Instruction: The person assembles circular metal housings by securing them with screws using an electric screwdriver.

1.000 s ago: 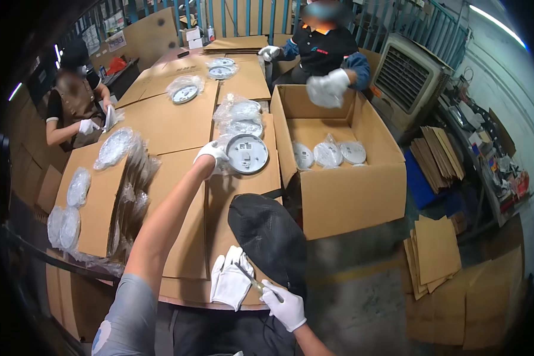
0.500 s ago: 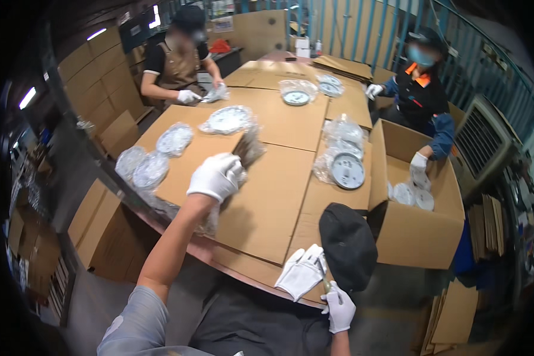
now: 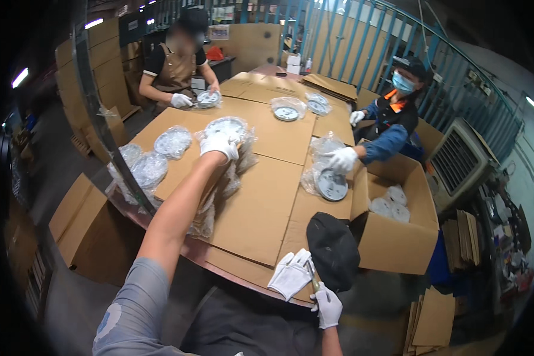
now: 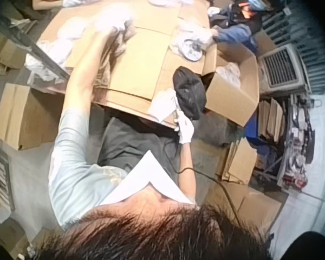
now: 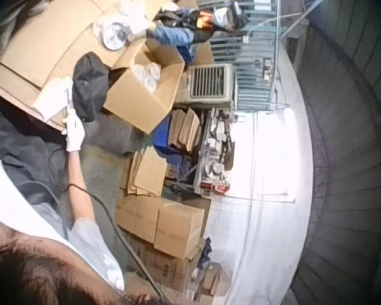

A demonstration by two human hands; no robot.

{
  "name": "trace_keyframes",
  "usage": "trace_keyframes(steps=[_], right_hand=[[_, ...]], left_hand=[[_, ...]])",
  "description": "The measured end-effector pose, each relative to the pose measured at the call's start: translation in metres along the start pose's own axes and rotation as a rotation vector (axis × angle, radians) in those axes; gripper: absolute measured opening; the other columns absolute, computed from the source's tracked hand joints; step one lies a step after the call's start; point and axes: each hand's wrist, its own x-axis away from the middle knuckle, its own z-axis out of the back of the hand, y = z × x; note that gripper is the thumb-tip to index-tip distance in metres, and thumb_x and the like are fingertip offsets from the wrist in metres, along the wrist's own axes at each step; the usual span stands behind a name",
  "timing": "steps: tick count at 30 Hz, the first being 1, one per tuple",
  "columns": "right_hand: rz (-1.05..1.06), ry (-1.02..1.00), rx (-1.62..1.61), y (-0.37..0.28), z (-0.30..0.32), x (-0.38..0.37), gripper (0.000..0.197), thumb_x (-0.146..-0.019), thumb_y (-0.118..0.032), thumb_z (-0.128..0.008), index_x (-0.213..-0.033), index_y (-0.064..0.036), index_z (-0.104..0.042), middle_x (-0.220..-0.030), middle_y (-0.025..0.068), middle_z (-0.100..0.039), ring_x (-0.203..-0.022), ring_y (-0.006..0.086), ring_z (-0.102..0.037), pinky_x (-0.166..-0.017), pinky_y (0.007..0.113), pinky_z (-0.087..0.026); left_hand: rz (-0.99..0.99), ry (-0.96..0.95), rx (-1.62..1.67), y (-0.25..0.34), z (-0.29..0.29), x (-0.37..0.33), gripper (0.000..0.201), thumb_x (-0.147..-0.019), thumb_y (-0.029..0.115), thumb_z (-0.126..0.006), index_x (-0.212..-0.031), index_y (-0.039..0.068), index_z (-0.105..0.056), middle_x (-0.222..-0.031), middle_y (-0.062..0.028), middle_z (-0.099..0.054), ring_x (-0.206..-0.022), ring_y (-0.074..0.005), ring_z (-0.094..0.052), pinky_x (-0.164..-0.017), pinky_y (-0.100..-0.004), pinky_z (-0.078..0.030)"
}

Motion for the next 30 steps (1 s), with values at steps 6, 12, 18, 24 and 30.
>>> trace_keyframes(steps=[6, 12, 18, 24, 30], right_hand=[[-0.005, -0.006, 0.014, 0.0, 0.001, -0.002, 0.032, -0.094, -0.014, -0.063, -0.12, 0.0054, -0.065, -0.088, 0.0088, -0.072, -0.062, 0.0094, -0.064, -0.046, 0.021, -0.048], [0.004, -0.001, 0.064, -0.003, -0.002, 0.0, 0.031, -0.095, -0.017, -0.064, -0.118, 0.0038, -0.067, -0.083, 0.0073, -0.073, -0.056, 0.007, -0.06, -0.047, 0.022, -0.047], [0.029, 0.029, 0.049, 0.007, 0.003, -0.002, 0.034, -0.095, -0.017, -0.063, -0.121, 0.0055, -0.064, -0.084, 0.0107, -0.072, -0.051, 0.0091, -0.057, -0.045, 0.021, -0.046], [0.049, 0.018, 0.032, 0.007, -0.002, -0.002, 0.034, -0.096, -0.018, -0.063, -0.121, 0.0046, -0.064, -0.083, 0.0105, -0.072, -0.051, 0.0088, -0.058, -0.044, 0.021, -0.045], [0.008, -0.074, 0.017, -0.014, 0.002, 0.009, 0.042, -0.095, -0.018, -0.065, -0.132, 0.0015, -0.058, -0.079, 0.0036, -0.066, -0.053, 0.0047, -0.053, -0.045, 0.019, -0.043]], left_hand=[[-0.007, 0.174, -0.073, -0.001, -0.022, 0.018, 0.02, -0.074, 0.019, -0.064, -0.089, 0.008, -0.073, -0.094, -0.0184, -0.07, -0.091, -0.0392, -0.066, -0.08, -0.0473, -0.052], [-0.094, 0.206, -0.164, 0.01, -0.024, 0.032, 0.012, -0.072, 0.013, -0.065, -0.081, 0.008, -0.071, -0.081, -0.0165, -0.069, -0.08, -0.0343, -0.068, -0.069, -0.0482, -0.052], [-0.139, 0.178, -0.108, 0.022, -0.009, 0.057, 0.018, -0.085, 0.017, -0.057, -0.084, 0.007, -0.073, -0.089, -0.0187, -0.07, -0.085, -0.0324, -0.069, -0.072, -0.0456, -0.053], [-0.07, 0.321, -0.202, -0.003, -0.07, 0.037, 0.013, -0.077, 0.021, -0.067, -0.083, 0.011, -0.072, -0.079, -0.0129, -0.07, -0.073, -0.0332, -0.068, -0.067, -0.047, -0.053], [-0.288, 0.371, -0.014, 0.032, 0.023, 0.083, 0.007, -0.076, 0.019, -0.067, -0.08, 0.014, -0.071, -0.077, -0.0116, -0.069, -0.066, -0.03, -0.066, -0.06, -0.0455, -0.05]])
